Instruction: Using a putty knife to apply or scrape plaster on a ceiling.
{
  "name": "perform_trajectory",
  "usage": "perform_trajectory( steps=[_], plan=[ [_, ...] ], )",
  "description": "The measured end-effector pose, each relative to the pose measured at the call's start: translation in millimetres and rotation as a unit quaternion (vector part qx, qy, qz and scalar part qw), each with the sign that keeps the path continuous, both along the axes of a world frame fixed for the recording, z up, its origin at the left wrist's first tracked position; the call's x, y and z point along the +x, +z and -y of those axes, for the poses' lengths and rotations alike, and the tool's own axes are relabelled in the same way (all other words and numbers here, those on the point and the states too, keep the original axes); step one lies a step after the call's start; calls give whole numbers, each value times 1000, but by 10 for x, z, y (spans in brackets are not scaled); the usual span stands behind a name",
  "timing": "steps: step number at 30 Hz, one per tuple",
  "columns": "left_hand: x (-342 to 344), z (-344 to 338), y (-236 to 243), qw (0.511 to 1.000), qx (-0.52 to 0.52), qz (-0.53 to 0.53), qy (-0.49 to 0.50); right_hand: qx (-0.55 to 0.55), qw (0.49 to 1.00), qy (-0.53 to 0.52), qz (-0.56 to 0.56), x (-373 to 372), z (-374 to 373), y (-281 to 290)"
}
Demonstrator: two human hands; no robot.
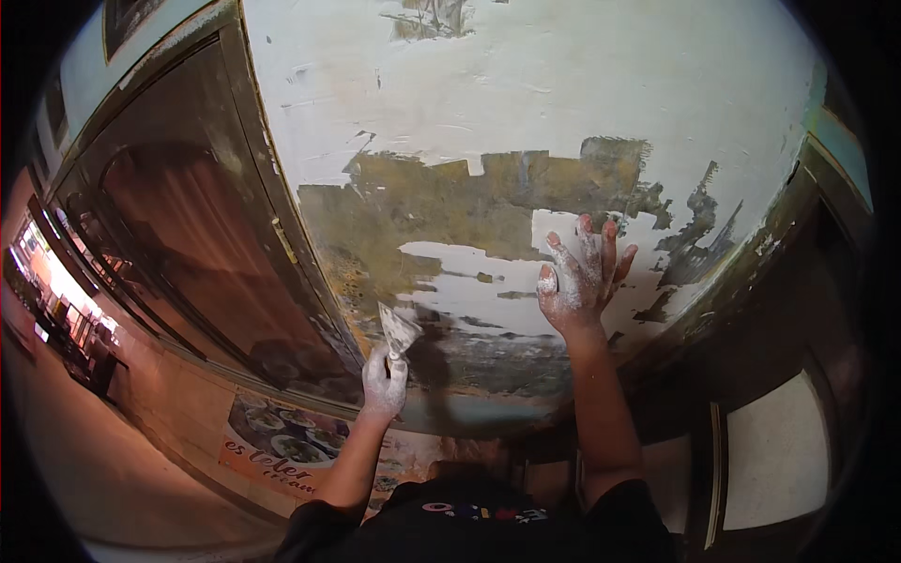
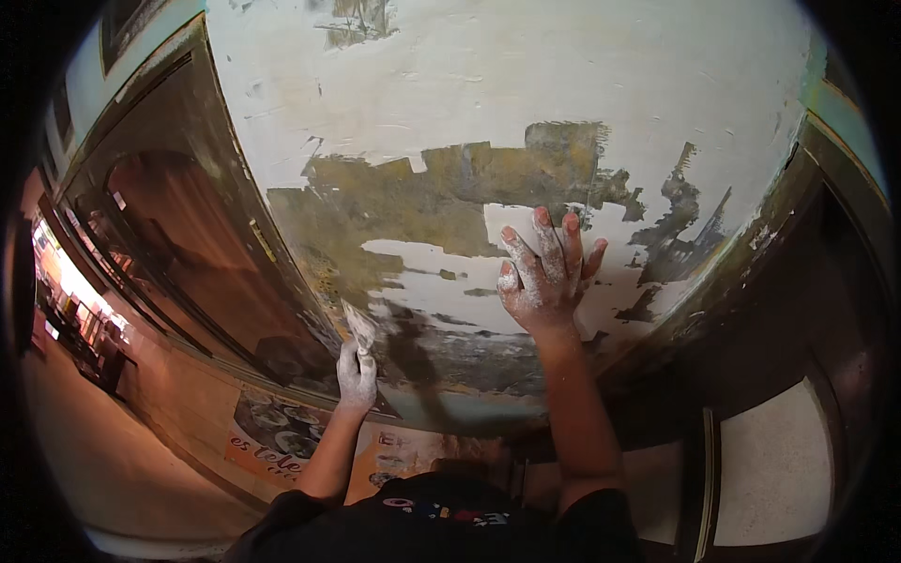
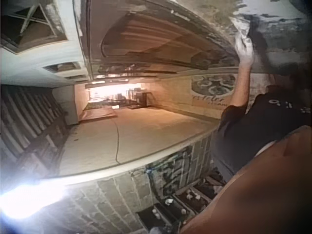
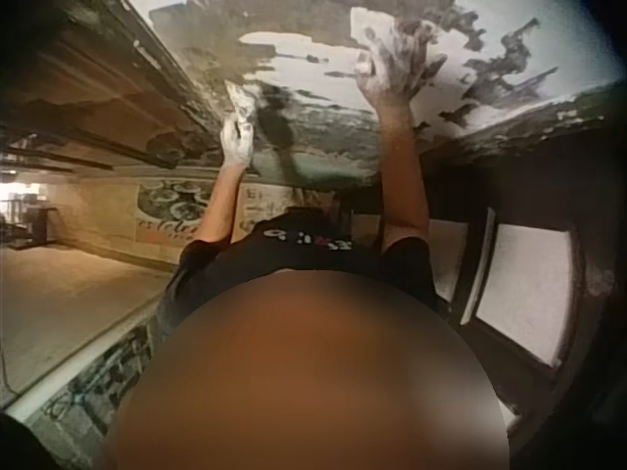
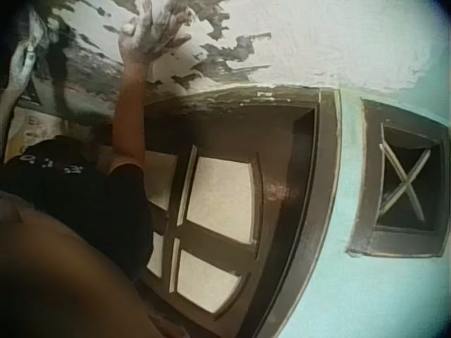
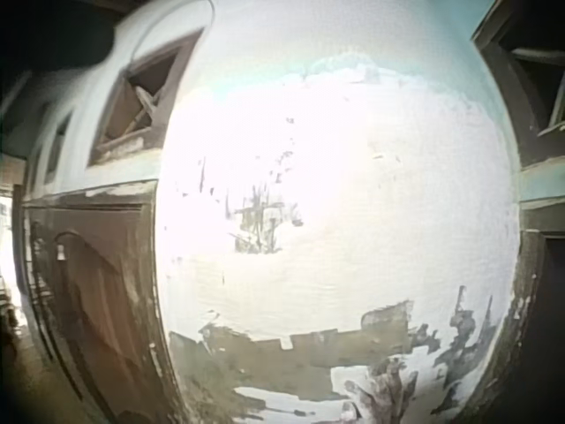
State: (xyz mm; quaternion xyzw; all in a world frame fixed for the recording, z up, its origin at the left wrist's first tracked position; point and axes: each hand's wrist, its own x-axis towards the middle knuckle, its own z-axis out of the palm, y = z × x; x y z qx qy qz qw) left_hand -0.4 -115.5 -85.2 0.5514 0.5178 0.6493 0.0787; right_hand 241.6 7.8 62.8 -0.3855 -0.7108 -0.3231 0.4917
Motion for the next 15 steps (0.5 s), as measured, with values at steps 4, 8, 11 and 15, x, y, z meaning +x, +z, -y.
perform_trajectory(
  steps=[4,8,11,15],
  plan=[
    [-33,-97,-153,990,-137,16,22,8,1000,4,-8,7,10,-21],
    [79,-128,-189,996,-68,63,-1,16,1000,-5,2,30,2,-27],
    [157,-184,-303,986,-122,105,-34,9,1000,-2,6,40,-13,-63],
    [229,-251,-663,920,-206,270,-194,4,1000,0,8,56,-6,-77]
  ],
)
